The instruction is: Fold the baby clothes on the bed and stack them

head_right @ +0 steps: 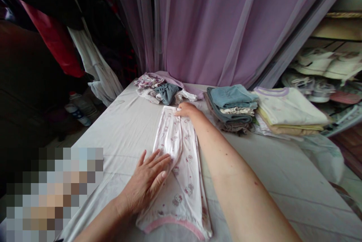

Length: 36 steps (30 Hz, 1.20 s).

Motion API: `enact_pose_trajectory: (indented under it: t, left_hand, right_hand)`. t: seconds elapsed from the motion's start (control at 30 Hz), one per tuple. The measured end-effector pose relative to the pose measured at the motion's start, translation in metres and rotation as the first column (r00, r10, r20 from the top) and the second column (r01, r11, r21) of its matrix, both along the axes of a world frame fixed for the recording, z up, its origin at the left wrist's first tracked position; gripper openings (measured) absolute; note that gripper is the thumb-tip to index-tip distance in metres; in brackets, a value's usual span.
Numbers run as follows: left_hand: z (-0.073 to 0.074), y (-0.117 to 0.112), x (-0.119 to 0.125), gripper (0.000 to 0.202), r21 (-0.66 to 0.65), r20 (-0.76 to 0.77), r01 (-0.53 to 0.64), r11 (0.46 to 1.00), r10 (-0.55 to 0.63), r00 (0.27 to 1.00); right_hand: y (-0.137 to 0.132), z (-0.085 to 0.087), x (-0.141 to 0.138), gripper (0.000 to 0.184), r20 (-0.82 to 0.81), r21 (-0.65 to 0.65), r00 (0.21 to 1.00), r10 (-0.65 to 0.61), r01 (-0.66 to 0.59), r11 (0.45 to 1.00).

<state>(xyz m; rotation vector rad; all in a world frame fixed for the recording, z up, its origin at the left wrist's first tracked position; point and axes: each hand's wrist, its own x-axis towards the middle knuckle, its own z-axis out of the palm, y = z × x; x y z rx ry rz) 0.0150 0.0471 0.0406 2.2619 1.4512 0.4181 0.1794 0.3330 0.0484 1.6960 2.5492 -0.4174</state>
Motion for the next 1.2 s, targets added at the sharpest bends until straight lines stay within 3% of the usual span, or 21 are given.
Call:
enact_pose_trajectory:
  t: [0.13, 0.2, 0.3, 0.43, 0.6, 0.7, 0.77, 0.83, 0.9, 0.97, 1.03, 1.1, 1.2]
  left_hand:
    - [0.009, 0.03, 0.017, 0.058, 0.047, -0.056, 0.156, 0.987, -0.153, 0.987]
    - [0.003, 0.048, 0.027, 0.063, 0.032, -0.111, 0.261, 0.965, -0.256, 0.96]
    - [-0.014, 0.066, 0.036, 0.07, 0.038, -0.176, 0.319, 0.947, -0.308, 0.935]
    - [-0.023, 0.068, 0.035, 0.069, 0.068, -0.167, 0.326, 0.943, -0.311, 0.935]
    - [-0.015, 0.067, 0.035, 0.063, 0.049, -0.087, 0.307, 0.951, -0.302, 0.949]
    - [-0.01, 0.062, 0.032, 0.057, 0.018, 0.057, 0.272, 0.962, -0.273, 0.96]
    - [-0.009, 0.052, 0.024, 0.054, -0.053, 0.255, 0.183, 0.982, -0.164, 0.953]
    - [-0.008, 0.04, 0.012, 0.054, -0.232, 0.486, 0.054, 0.971, 0.068, 0.871]
    - [-0.006, 0.028, -0.002, 0.055, -0.474, 0.653, -0.008, 0.881, 0.357, 0.668]
    - [-0.003, 0.018, -0.014, 0.057, -0.657, 0.698, 0.048, 0.752, 0.583, 0.417]
    - [0.0, 0.011, -0.022, 0.062, -0.734, 0.676, 0.155, 0.661, 0.693, 0.251]
    - [0.003, 0.004, -0.022, 0.067, -0.742, 0.668, 0.245, 0.623, 0.715, 0.204]
    - [0.005, -0.006, -0.014, 0.066, -0.721, 0.693, 0.258, 0.643, 0.677, 0.246]
  right_hand:
    - [-0.001, 0.003, -0.002, 0.04, 0.021, 0.024, 0.999, 0.036, -0.036, 0.999]
    - [-0.003, 0.007, -0.003, 0.039, 0.03, 0.036, 0.999, 0.044, -0.045, 0.998]
    - [-0.007, 0.02, -0.002, 0.037, 0.026, 0.051, 0.997, 0.075, -0.076, 0.996]
    - [-0.02, 0.049, -0.001, 0.034, 0.012, 0.088, 0.981, 0.193, -0.194, 0.977]
    - [-0.062, 0.097, -0.003, 0.024, 0.051, 0.184, 0.945, 0.325, -0.328, 0.926]
    - [-0.097, 0.121, -0.001, 0.021, 0.06, 0.249, 0.919, 0.391, -0.393, 0.885]
    - [-0.123, 0.13, 0.004, 0.019, 0.055, 0.277, 0.906, 0.42, -0.418, 0.865]
    - [-0.15, 0.129, 0.012, 0.018, 0.032, 0.293, 0.901, 0.433, -0.423, 0.858]
    - [-0.178, 0.121, 0.019, 0.018, 0.012, 0.298, 0.9, 0.436, -0.419, 0.858]
    - [-0.205, 0.106, 0.023, 0.02, 0.014, 0.298, 0.905, 0.426, -0.41, 0.862]
    - [-0.231, 0.087, 0.024, 0.022, 0.034, 0.295, 0.911, 0.41, -0.401, 0.867]
    - [-0.254, 0.069, 0.024, 0.021, 0.057, 0.287, 0.914, 0.401, -0.4, 0.87]
    - [-0.281, 0.046, 0.026, 0.018, 0.075, 0.279, 0.919, 0.388, -0.392, 0.876]
